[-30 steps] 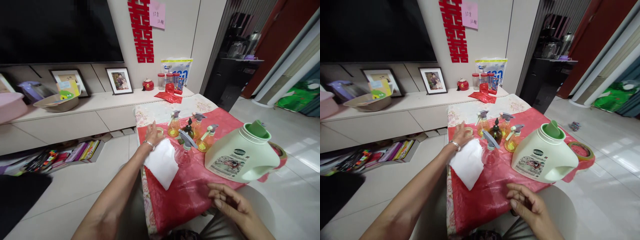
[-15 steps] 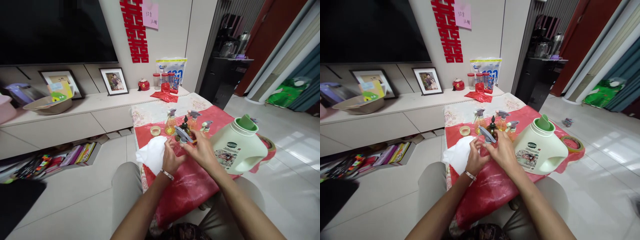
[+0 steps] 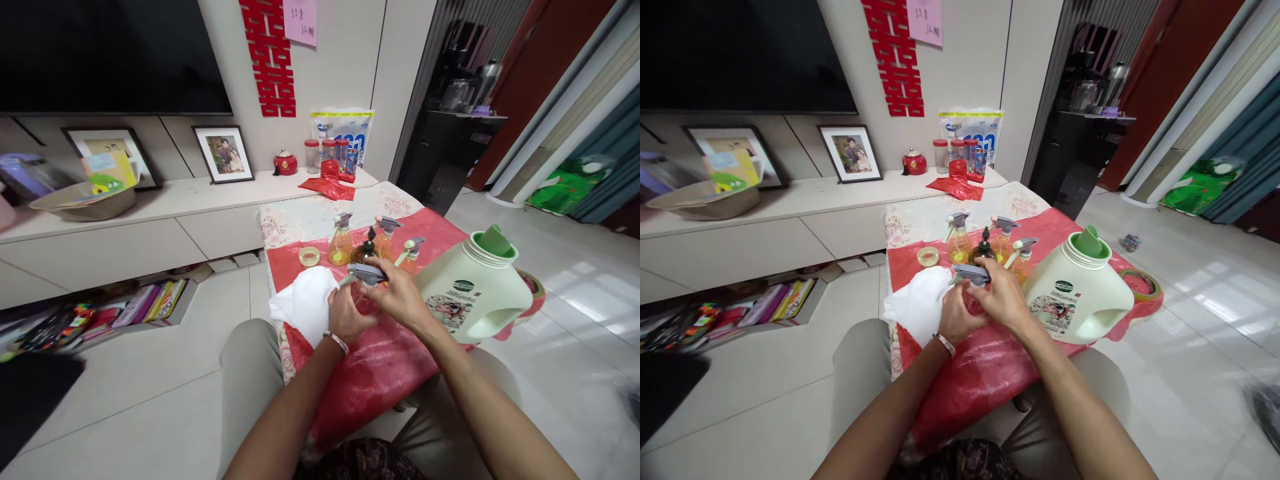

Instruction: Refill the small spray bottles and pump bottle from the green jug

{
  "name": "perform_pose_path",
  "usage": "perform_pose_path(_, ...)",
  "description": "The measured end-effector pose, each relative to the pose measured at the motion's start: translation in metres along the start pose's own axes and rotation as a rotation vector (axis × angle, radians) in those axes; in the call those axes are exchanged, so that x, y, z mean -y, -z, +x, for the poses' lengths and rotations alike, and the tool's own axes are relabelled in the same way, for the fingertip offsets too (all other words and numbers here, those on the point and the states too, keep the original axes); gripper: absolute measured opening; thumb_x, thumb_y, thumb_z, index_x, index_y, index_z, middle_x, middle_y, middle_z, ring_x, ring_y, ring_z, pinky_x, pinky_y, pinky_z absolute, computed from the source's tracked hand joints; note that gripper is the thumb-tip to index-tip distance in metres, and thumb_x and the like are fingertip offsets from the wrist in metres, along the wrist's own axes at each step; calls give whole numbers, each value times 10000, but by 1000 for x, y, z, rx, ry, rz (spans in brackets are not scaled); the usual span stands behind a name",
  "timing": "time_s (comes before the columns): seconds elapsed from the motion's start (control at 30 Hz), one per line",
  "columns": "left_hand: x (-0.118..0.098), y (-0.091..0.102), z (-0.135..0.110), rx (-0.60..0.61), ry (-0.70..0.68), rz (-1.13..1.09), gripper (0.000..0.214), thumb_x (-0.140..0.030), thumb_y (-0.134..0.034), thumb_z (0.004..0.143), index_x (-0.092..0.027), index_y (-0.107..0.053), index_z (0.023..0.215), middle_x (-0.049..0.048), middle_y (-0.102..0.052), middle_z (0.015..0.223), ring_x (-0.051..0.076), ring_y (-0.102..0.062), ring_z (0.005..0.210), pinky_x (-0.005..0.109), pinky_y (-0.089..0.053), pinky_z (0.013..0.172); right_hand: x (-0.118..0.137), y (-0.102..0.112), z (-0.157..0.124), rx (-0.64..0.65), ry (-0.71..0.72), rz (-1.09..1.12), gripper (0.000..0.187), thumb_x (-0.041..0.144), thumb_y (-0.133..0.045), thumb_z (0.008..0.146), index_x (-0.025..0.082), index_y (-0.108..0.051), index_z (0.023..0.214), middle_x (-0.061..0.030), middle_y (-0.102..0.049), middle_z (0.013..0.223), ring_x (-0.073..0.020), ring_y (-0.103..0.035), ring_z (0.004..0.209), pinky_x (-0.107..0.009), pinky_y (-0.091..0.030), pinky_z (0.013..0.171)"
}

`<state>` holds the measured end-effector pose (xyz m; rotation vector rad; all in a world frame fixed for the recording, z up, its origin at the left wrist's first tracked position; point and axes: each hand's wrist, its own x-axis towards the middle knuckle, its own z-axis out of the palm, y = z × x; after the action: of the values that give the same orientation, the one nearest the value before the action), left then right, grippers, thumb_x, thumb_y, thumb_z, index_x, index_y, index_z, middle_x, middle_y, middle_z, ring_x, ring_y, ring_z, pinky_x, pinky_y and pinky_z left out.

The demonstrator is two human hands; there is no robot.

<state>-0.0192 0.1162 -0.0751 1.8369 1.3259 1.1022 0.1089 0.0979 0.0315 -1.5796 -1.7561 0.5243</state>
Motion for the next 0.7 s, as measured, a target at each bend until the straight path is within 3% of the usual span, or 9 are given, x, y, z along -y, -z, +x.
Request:
perform_pose_path(0.07, 1, -1, -1, -8, -8, 1, 840, -344, -923, 562, -211, -515, 1284, 135, -720, 1268, 385, -663, 1260, 616, -396, 1175, 1, 5, -1, 49, 45, 31, 671, 259, -674, 793, 183, -558, 1449, -110, -664, 1400, -257, -651, 1250, -396, -502, 1078)
perform_pose_path(0.17, 3, -1, -2, -5, -15, 14, 817, -337, -914, 591, -209, -516, 1293, 141, -716, 1284, 390, -648, 1285, 608, -405, 1169, 2, 6, -1, 40, 60, -11, 834, 348, -723, 782, 154, -467, 1552, -167, -623, 1430, -330, -604, 1306, -485, -482, 1108)
perform_pose_path(0.27, 3, -1, -2, 5, -16, 27, 818, -357, -925, 593, -208, -530, 1294, 148, -709, 1292, 396, -646, 1282, 615, -397, 1170, 3, 3, 2, 15, 55, -59, 787, 352, -708, 790, 128, -513, 1518, -200, -637, 1381, -380, -607, 1265, -537, -492, 1064)
perform_pose_path(0.37, 2, 0, -2, 20, -32, 42, 752, -372, -925, 597, -216, -575, 1244, 129, -721, 1254, 383, -661, 1250, 612, -400, 1164, 3, 6, 6, 73, 79, -9, 704, 225, -644, 789, 165, -549, 1484, -134, -702, 1287, -302, -675, 1141, -457, -531, 1010)
perform_pose_path(0.47, 1, 1, -2, 22, -43, 46, 741, -350, -922, 597, -212, -588, 1244, 123, -715, 1258, 374, -655, 1252, 592, -406, 1162, 2, 12, 6, 128, 95, 30, 813, 228, -673, 795, 184, -443, 1573, -116, -692, 1298, -265, -677, 1150, -405, -550, 980)
perform_pose_path(0.57, 2, 1, -2, 9, -40, 50, 738, -345, -922, 595, -219, -588, 1241, 120, -707, 1267, 376, -644, 1264, 594, -401, 1162, 4, 13, 5, 78, 74, -47, 1002, 377, -807, 739, 195, -370, 1623, -172, -605, 1426, -346, -600, 1290, -472, -525, 1026)
perform_pose_path(0.7, 2, 0, -3, 11, -43, 45, 675, -335, -916, 604, -237, -597, 1191, 106, -710, 1267, 368, -640, 1274, 589, -398, 1166, 4, 7, 6, 32, 12, -50, 957, 336, -774, 729, 190, -412, 1603, -166, -665, 1358, -362, -657, 1173, -507, -516, 1000)
